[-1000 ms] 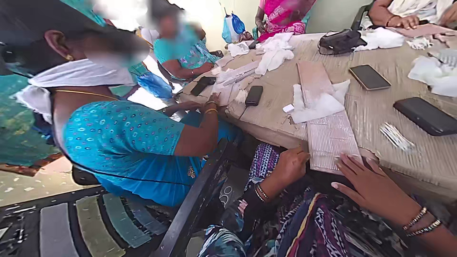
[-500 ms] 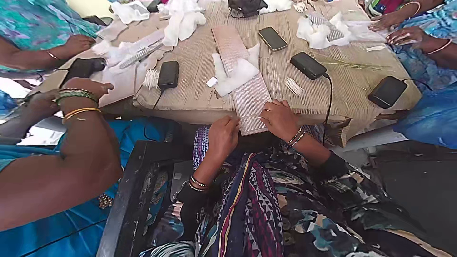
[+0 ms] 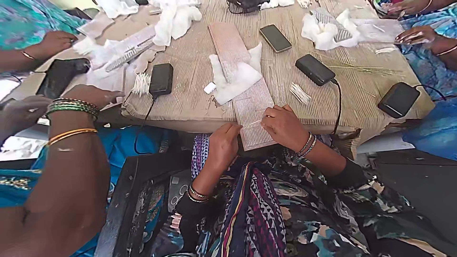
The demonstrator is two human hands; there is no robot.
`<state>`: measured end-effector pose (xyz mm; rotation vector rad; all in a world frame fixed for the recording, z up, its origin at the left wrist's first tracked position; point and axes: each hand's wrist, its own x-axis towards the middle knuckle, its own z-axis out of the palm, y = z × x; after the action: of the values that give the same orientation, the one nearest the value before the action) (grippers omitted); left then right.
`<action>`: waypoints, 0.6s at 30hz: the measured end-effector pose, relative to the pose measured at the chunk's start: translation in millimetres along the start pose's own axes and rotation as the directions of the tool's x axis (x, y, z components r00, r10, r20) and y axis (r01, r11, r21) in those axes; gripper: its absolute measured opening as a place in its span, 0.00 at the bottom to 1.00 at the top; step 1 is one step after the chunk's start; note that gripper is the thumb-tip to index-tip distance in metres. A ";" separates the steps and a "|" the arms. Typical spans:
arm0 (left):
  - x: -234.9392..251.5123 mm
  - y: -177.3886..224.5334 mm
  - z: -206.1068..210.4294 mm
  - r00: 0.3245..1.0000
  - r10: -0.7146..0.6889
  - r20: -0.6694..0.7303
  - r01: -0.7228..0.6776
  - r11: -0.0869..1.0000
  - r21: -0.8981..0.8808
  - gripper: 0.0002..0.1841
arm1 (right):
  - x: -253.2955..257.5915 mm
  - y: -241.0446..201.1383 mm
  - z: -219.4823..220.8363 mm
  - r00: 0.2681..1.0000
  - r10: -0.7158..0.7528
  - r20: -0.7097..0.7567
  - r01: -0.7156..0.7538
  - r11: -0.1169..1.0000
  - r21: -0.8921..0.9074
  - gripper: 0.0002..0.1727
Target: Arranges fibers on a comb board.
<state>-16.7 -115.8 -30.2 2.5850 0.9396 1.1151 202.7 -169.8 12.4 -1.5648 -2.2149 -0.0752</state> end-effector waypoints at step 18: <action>11.8 -29.9 7.4 0.995 -0.096 0.035 0.099 0.989 -0.113 0.14 | 2.3 57.2 -11.1 0.973 0.229 0.025 -0.227 0.972 -0.062 0.04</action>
<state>-19.8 -84.4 -39.9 2.4304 0.9554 1.0695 257.5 -150.1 12.1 -1.8539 -2.0568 -0.0475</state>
